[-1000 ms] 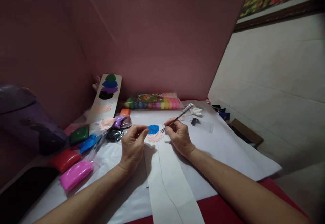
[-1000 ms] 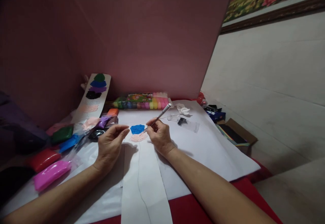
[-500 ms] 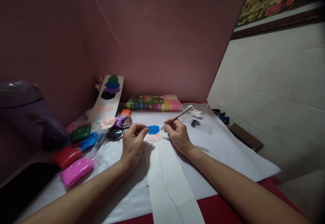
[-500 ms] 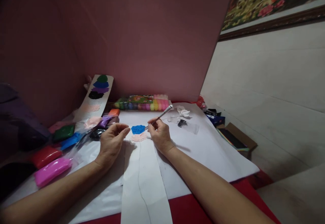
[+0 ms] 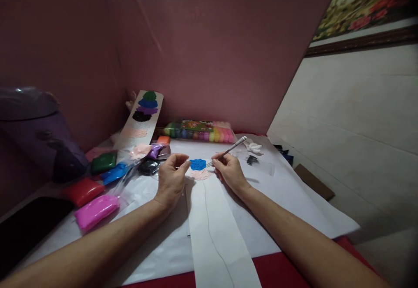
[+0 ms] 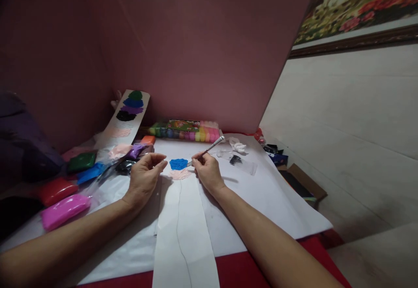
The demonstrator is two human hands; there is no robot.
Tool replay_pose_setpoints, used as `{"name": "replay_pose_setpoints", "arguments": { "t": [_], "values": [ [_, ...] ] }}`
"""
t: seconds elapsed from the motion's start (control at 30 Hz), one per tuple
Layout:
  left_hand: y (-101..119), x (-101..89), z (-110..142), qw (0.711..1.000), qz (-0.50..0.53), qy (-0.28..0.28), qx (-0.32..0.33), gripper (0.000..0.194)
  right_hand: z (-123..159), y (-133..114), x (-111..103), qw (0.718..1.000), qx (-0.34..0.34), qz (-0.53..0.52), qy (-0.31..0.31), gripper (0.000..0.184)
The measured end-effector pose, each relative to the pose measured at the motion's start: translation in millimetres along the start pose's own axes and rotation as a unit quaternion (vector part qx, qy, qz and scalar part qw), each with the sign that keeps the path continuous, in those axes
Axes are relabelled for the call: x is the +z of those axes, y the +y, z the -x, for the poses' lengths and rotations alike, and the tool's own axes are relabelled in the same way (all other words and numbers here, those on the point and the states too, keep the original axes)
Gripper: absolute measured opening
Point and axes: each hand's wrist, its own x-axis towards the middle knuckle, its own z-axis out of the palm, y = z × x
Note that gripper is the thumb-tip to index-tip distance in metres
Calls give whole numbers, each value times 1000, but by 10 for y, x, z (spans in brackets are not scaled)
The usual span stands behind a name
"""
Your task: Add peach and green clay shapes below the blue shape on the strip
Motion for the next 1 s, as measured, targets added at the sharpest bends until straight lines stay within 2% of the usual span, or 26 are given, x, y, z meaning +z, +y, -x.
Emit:
{"name": "replay_pose_setpoints", "arguments": {
  "t": [0.17, 0.37, 0.5, 0.63, 0.7, 0.8, 0.9, 1.0],
  "values": [
    [-2, -20, -12, 1000, 3, -4, -21, 35, -3, 14, -22, 999, 31, -40, -9, 21],
    [-33, -6, -36, 998, 42, 10, -34, 17, -61, -1, -114, 983, 97, -154, -10, 26],
    [-16, 2, -26, 998, 50, 6, -34, 21, -107, 13, -160, 978, 109, -175, -18, 26],
    [12, -4, 5, 999, 19, -30, -35, 30, -101, 11, -154, 980, 101, -169, -23, 27],
    [27, -2, 20, 998, 24, -54, -23, 29, -76, -5, -133, 983, 86, -159, -23, 28],
    [59, 8, 38, 995, 54, -76, -34, 19, -29, -31, -91, 994, 24, -110, 9, 25],
    [93, 15, 53, 992, 84, -76, -58, 19, 21, -42, -53, 996, -53, -51, 50, 21],
    [111, 17, 59, 993, 81, -69, -54, 18, 70, -48, -27, 992, -113, 10, 53, 17]
  ]
}}
